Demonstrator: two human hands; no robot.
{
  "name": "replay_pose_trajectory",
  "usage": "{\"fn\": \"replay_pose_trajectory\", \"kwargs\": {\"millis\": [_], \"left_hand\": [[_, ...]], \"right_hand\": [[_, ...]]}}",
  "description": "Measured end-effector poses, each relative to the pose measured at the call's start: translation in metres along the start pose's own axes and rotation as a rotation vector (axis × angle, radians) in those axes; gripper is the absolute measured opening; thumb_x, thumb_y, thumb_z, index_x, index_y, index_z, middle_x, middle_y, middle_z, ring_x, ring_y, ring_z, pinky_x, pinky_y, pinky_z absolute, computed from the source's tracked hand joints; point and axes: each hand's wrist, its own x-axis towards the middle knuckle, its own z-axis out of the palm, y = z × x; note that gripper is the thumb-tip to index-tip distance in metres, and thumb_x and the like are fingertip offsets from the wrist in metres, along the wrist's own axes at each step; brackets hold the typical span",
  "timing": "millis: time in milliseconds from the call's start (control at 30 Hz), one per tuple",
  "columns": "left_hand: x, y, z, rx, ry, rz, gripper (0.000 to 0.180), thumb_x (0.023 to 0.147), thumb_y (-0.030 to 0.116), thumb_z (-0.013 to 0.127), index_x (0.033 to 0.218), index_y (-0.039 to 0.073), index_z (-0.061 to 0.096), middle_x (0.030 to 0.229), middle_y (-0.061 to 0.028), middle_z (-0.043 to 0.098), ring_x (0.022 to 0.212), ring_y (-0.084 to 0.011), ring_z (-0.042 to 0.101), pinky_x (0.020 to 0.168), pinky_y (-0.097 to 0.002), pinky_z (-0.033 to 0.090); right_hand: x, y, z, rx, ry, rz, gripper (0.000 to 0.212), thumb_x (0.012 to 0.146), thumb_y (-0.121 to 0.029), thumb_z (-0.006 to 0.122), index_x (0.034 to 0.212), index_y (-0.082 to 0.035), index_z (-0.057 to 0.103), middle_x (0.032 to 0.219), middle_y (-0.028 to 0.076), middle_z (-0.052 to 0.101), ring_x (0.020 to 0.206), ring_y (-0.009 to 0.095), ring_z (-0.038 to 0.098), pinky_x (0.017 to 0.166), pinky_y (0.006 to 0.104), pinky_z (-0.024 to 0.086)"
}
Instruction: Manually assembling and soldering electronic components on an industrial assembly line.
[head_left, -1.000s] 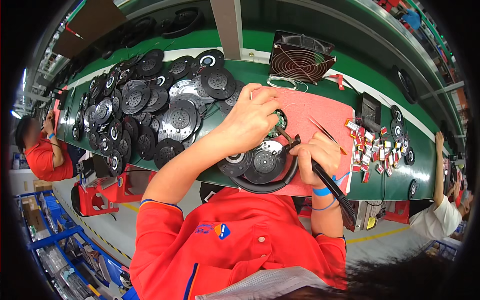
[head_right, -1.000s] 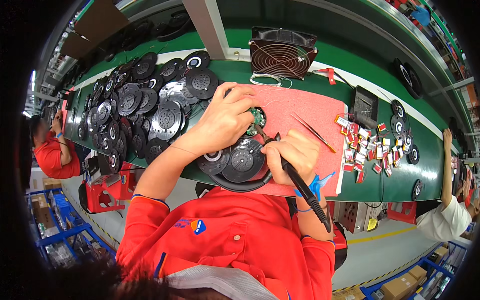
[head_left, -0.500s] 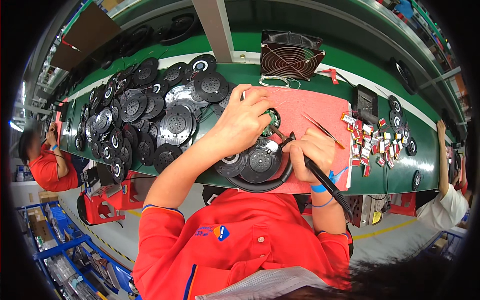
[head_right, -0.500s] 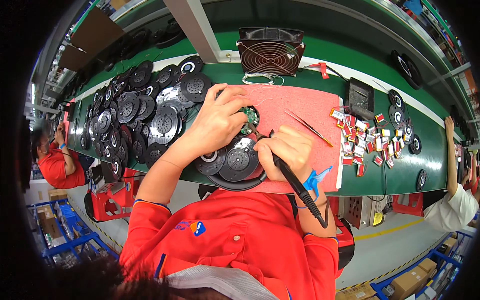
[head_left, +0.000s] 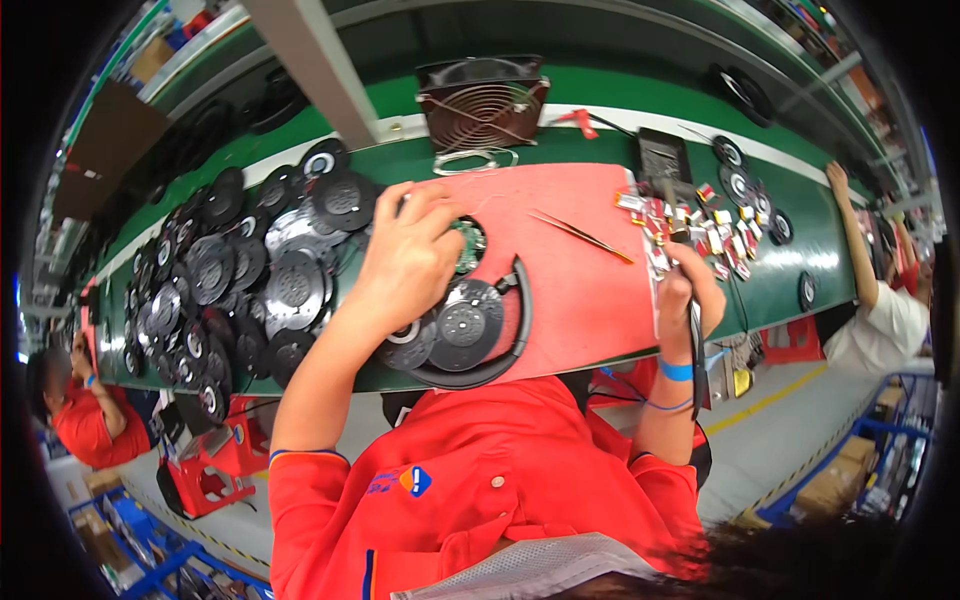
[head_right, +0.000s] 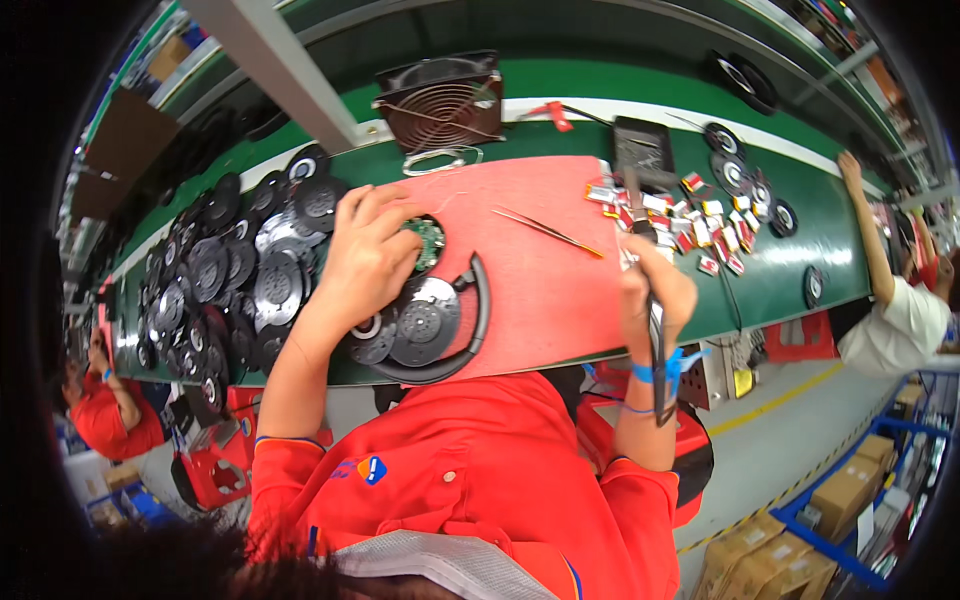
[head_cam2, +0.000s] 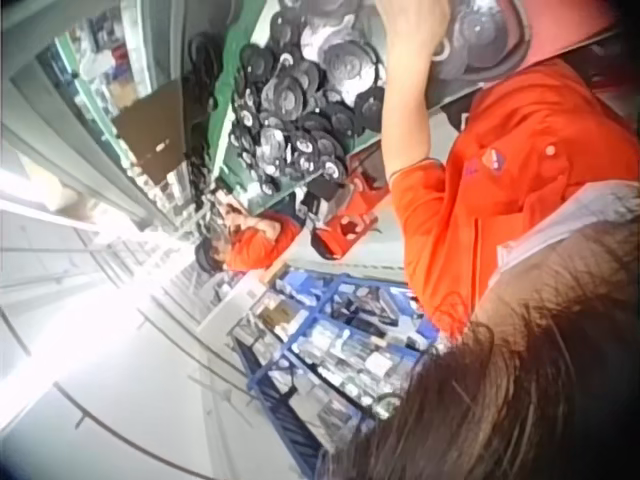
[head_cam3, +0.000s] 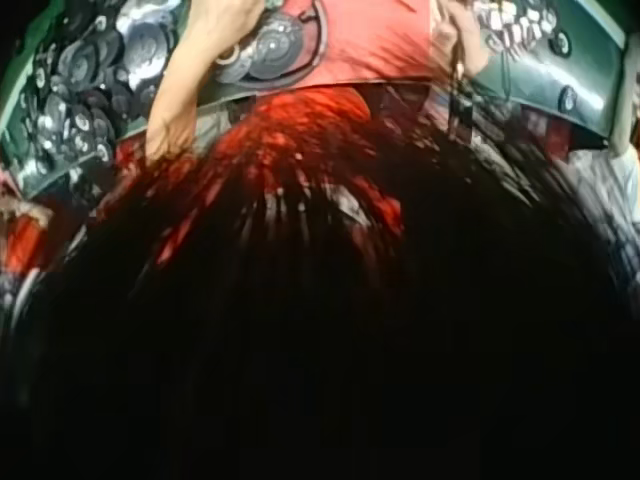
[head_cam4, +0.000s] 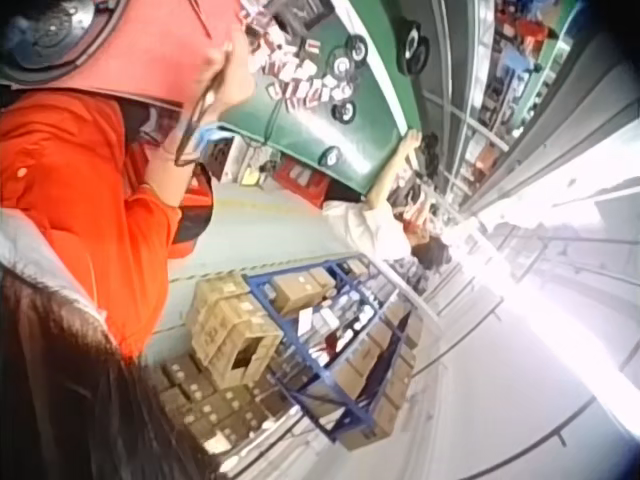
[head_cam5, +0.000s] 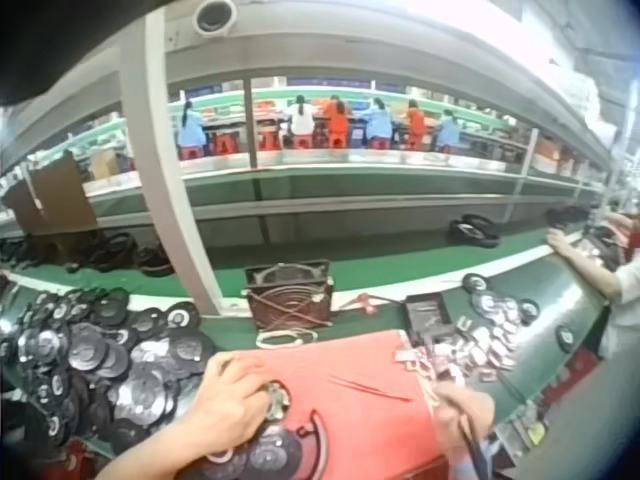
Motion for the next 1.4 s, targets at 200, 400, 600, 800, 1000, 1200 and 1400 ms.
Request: {"fn": "replay_pose_trajectory", "kwargs": {"millis": [200, 400, 600, 800, 1000, 1200, 1400], "left_hand": [[0.003, -0.002, 0.000, -0.031, -0.009, 0.000, 0.003, 0.071, 0.006, 0.064, 0.071, 0.004, 0.061, 0.104, -0.0065, 0.062, 0.110, -0.0269, 0.053, 0.099, -0.0497, 0.034], [-0.001, -0.006, 0.000, -0.074, 0.016, -0.030, 0.006, 0.070, 0.006, 0.066, 0.074, 0.004, 0.062, 0.104, -0.0051, 0.062, 0.109, -0.0269, 0.053, 0.094, -0.0428, 0.037], [-0.006, -0.015, -0.004, -0.252, 0.090, -0.138, 0.005, 0.073, 0.007, 0.067, 0.077, 0.006, 0.063, 0.102, -0.0043, 0.063, 0.107, -0.0256, 0.053, 0.091, -0.0394, 0.038], [-0.015, -0.025, -0.016, -0.280, 0.216, -0.240, 0.006, 0.074, 0.007, 0.068, 0.078, 0.005, 0.064, 0.099, -0.0049, 0.065, 0.104, -0.0253, 0.055, 0.089, -0.0391, 0.040], [-0.006, -0.009, -0.021, -0.592, 0.281, -0.204, 0.013, 0.073, 0.009, 0.071, 0.084, 0.005, 0.065, 0.091, -0.0069, 0.066, 0.091, -0.0254, 0.059, 0.079, -0.0352, 0.047], [-0.012, 0.009, -0.017, -0.769, 0.291, -0.393, 0.021, 0.071, 0.002, 0.075, 0.089, 0.000, 0.063, 0.084, -0.0074, 0.060, 0.074, -0.0156, 0.059, 0.067, -0.0271, 0.047], [-0.021, 0.007, -0.009, -0.661, 0.431, -0.366, 0.018, 0.071, 0.002, 0.075, 0.085, 0.001, 0.063, 0.083, -0.0074, 0.058, 0.073, -0.0161, 0.057, 0.060, -0.0266, 0.045]], "right_hand": [[-0.023, 0.030, -0.053, -0.353, -0.095, 0.205, 0.023, 0.079, 0.000, 0.069, 0.100, -0.004, 0.059, 0.079, 0.003, 0.060, 0.068, 0.011, 0.054, 0.062, 0.0237, 0.044], [-0.028, 0.029, -0.048, -0.323, -0.245, 0.057, 0.035, 0.069, 0.006, 0.073, 0.098, -0.004, 0.056, 0.102, 0.011, 0.066, 0.083, 0.027, 0.058, 0.071, 0.0330, 0.048], [-0.012, 0.025, -0.048, -0.551, -0.450, -0.257, 0.022, 0.075, 0.000, 0.066, 0.096, -0.005, 0.060, 0.090, 0.014, 0.062, 0.087, 0.033, 0.058, 0.076, 0.0416, 0.045], [0.001, 0.043, -0.033, -0.431, -0.372, -0.205, 0.025, 0.071, 0.011, 0.063, 0.090, -0.003, 0.056, 0.084, 0.014, 0.060, 0.084, 0.033, 0.059, 0.069, 0.0377, 0.049], [0.018, -0.010, 0.031, 0.004, -0.219, -0.230, 0.026, 0.074, 0.011, 0.067, 0.091, -0.005, 0.056, 0.092, 0.012, 0.066, 0.081, 0.020, 0.063, 0.071, 0.0276, 0.049], [0.045, -0.078, 0.107, 0.290, -0.559, -0.414, 0.036, 0.069, 0.014, 0.062, 0.098, -0.005, 0.054, 0.081, 0.012, 0.059, 0.075, 0.030, 0.060, 0.067, 0.0367, 0.050], [0.044, -0.085, 0.124, 0.272, -0.546, -0.416, 0.043, 0.069, 0.012, 0.064, 0.106, -0.005, 0.051, 0.087, 0.014, 0.060, 0.076, 0.032, 0.062, 0.067, 0.0387, 0.051]]}}
